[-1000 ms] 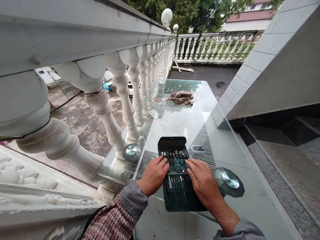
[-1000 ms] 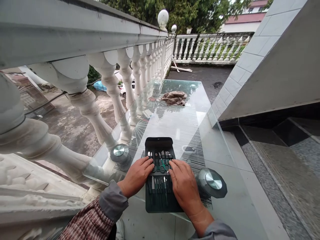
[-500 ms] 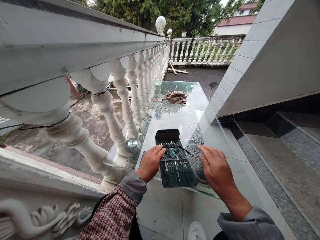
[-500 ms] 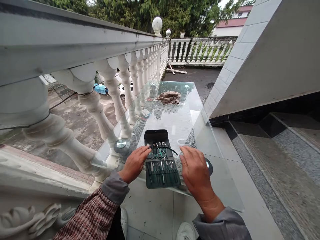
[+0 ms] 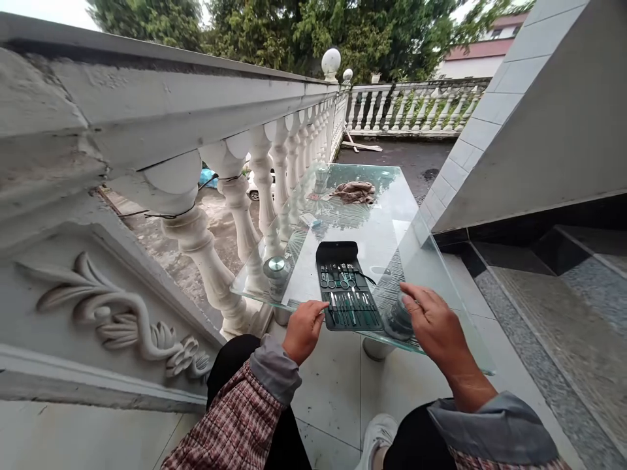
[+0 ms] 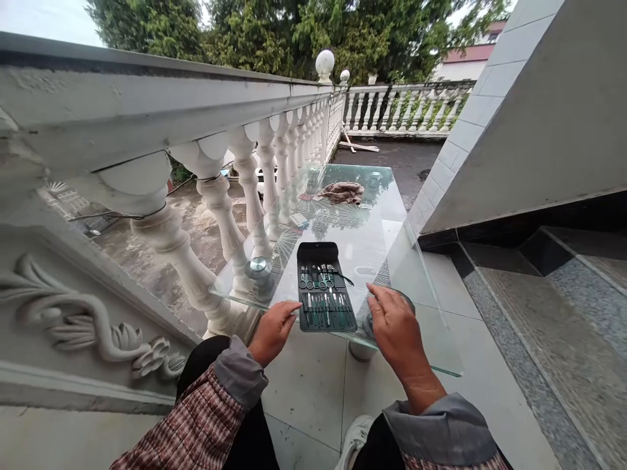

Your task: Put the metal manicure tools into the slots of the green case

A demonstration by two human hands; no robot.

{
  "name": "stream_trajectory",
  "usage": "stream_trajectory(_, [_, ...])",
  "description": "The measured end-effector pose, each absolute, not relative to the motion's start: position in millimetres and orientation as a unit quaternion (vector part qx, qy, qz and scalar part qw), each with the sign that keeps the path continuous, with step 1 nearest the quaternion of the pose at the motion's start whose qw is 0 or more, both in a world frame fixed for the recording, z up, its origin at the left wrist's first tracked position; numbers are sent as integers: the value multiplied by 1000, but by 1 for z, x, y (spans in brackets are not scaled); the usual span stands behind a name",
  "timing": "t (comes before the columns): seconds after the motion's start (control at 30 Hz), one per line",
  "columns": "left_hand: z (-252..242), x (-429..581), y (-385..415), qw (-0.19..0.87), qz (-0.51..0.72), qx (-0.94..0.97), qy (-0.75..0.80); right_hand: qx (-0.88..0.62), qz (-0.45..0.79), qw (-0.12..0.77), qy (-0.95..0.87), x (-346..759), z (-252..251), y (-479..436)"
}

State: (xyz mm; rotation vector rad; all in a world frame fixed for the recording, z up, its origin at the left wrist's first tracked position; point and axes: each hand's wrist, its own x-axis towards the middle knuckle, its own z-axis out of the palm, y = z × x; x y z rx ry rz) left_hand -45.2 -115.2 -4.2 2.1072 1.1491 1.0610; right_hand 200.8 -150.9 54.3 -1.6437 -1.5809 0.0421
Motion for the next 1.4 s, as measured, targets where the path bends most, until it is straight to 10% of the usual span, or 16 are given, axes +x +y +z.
stream_trajectory(0.5, [-25,-27,-147,527,468,506,496,-693,86,314,-643,189,-12,-122])
stream_trajectory(1.4, [-43,4,-174,652,485,315,490,-611,-48,402,-680,175,-61,-191])
